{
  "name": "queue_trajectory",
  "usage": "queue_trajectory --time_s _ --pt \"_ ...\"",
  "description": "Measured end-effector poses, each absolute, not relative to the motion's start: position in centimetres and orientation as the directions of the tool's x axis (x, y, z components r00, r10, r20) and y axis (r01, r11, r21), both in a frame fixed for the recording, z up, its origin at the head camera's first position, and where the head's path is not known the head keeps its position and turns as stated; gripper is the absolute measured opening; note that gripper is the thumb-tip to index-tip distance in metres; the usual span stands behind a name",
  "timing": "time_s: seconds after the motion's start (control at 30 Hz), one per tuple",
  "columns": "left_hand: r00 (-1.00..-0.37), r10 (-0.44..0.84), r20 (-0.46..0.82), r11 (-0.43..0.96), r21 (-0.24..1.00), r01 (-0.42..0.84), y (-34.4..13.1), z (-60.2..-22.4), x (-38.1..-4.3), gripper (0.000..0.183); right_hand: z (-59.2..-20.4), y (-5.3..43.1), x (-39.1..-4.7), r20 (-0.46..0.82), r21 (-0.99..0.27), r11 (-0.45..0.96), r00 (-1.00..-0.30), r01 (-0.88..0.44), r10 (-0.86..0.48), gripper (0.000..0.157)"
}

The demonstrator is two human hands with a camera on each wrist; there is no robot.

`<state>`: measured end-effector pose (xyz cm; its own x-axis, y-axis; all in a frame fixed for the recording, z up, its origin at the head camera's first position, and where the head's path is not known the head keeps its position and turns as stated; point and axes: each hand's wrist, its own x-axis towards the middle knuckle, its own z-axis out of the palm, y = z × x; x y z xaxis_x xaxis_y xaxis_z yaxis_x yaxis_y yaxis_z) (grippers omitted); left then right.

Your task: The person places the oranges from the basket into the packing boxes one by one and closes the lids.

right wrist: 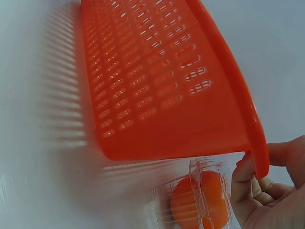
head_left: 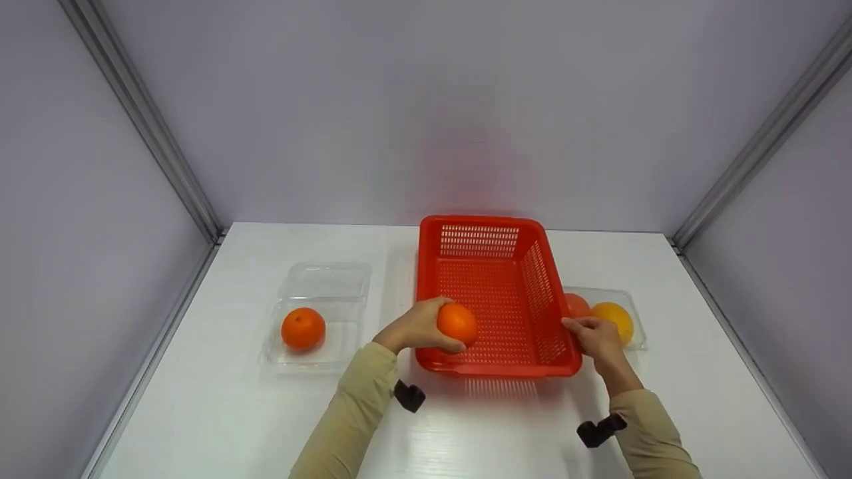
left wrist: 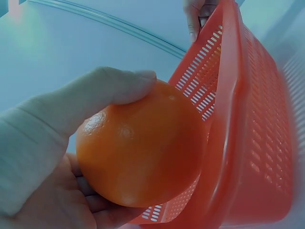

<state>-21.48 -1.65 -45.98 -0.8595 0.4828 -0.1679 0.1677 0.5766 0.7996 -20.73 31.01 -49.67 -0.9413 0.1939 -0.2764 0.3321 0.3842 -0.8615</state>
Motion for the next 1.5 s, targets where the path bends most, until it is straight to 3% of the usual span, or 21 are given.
queue_trajectory --time_s 0.57,0.93,1.5 --pt "-0.884 0.459 -0.088 0.525 0.829 0.19 -2.6 -46.2 -21.3 0.079 -50.0 31.1 -20.1 -0.231 -0.864 0.391 -0.94 0.316 0.25 0.052" --pt "-0.92 0.388 -0.05 0.468 0.871 0.15 -4.0 -46.0 -21.3 0.077 -49.5 31.7 -19.1 -0.212 -0.877 0.377 -0.944 0.299 0.253 0.036" --pt "-0.962 0.268 -0.047 0.401 0.914 0.068 -6.0 -46.0 -20.8 0.083 -48.6 30.9 -17.7 -0.146 -0.882 0.41 -0.963 0.231 0.226 0.028"
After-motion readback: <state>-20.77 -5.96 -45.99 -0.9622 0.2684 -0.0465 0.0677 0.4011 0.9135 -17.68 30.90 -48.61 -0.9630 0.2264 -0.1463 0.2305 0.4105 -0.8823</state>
